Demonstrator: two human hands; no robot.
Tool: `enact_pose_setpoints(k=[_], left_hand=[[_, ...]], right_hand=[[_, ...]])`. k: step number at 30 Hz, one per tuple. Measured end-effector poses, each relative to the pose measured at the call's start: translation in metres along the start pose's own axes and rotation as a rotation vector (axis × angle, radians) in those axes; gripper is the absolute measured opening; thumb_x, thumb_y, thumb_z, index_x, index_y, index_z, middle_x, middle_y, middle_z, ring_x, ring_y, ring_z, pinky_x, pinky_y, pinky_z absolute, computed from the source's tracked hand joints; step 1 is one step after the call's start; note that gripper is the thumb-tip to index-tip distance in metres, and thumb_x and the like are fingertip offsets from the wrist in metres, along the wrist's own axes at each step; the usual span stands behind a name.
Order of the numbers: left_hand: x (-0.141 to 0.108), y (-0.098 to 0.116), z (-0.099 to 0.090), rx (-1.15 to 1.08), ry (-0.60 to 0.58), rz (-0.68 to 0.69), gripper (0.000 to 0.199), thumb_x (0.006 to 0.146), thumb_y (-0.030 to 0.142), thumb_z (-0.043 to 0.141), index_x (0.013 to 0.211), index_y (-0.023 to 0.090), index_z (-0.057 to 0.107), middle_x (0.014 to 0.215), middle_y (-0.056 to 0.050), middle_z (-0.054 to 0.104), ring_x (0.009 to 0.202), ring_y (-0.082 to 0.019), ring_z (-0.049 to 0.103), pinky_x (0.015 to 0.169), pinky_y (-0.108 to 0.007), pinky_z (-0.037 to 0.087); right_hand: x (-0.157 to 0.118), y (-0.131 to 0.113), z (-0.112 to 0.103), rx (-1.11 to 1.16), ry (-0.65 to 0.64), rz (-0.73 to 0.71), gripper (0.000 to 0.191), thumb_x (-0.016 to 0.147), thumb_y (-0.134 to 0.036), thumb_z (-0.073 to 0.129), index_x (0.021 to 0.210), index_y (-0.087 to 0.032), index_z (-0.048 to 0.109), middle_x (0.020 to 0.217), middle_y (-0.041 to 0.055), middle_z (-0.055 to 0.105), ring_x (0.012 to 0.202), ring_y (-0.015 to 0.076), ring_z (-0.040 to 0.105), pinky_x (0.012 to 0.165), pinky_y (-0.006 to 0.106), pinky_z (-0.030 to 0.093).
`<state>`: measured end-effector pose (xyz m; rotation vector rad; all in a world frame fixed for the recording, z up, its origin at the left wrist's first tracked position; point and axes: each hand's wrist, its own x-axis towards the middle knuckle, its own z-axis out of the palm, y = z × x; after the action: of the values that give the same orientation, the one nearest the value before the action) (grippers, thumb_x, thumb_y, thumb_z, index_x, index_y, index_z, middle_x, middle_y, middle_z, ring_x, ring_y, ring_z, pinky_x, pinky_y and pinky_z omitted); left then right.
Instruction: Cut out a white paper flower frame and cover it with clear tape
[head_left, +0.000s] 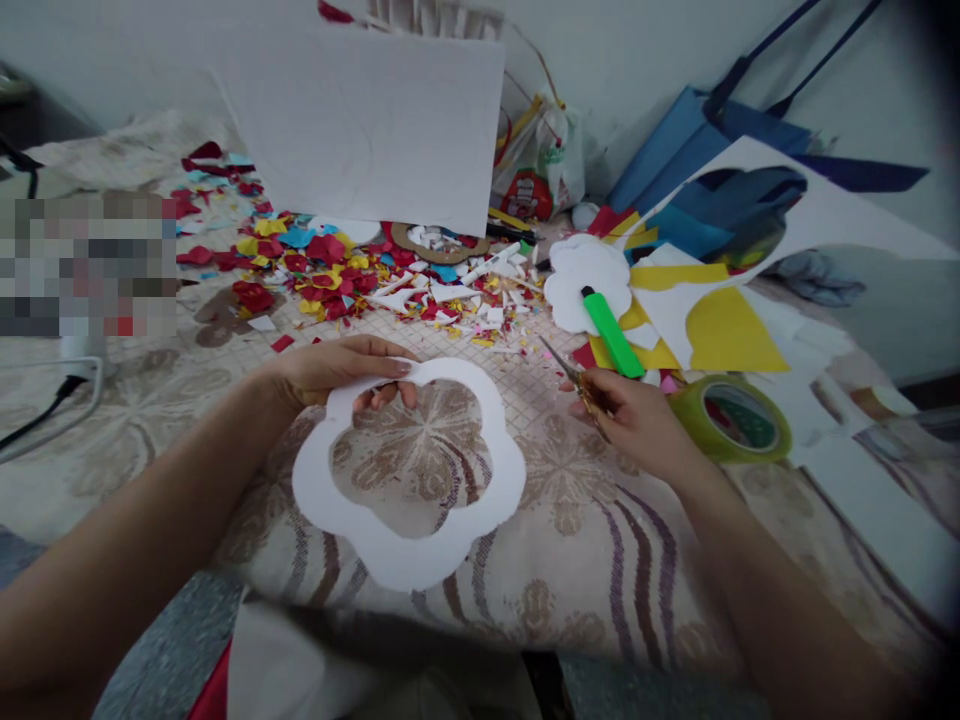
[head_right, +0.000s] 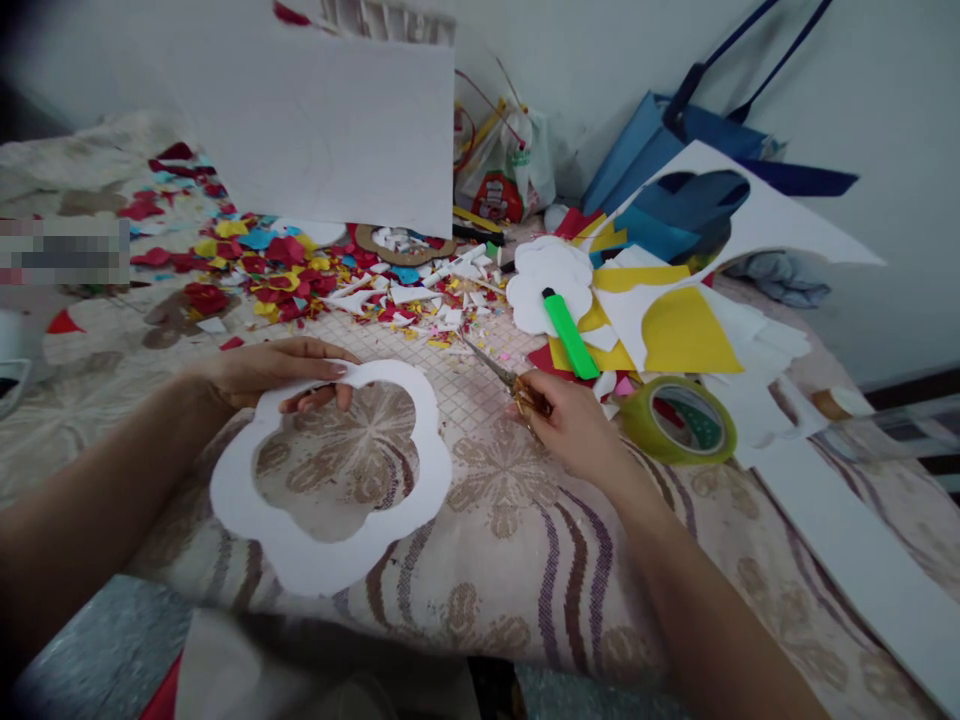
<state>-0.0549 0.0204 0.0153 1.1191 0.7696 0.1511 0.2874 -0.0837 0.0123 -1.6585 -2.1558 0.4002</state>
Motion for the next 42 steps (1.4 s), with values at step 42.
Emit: enact_pose_setpoints(k=[42], left_hand=[[0.005, 0.002, 0.001, -0.146, 0.2, 0.129, 0.019, 0.085, 0.021, 0.059, 0.081, 0.006, 0.069, 0.049, -0.001, 0.056, 0.034, -0.003, 0.046, 0.032, -0.01, 0.033]], right_hand=[[-0.007, -0.041, 0.025, 0.996, -0.117, 0.399, 0.04, 0.078, -0.058, 0.06, 0.091, -0.02, 0.059, 0.06, -0.0044, 0.049, 0.049, 0.0089, 0.044, 0.043, 0.023, 0.027]])
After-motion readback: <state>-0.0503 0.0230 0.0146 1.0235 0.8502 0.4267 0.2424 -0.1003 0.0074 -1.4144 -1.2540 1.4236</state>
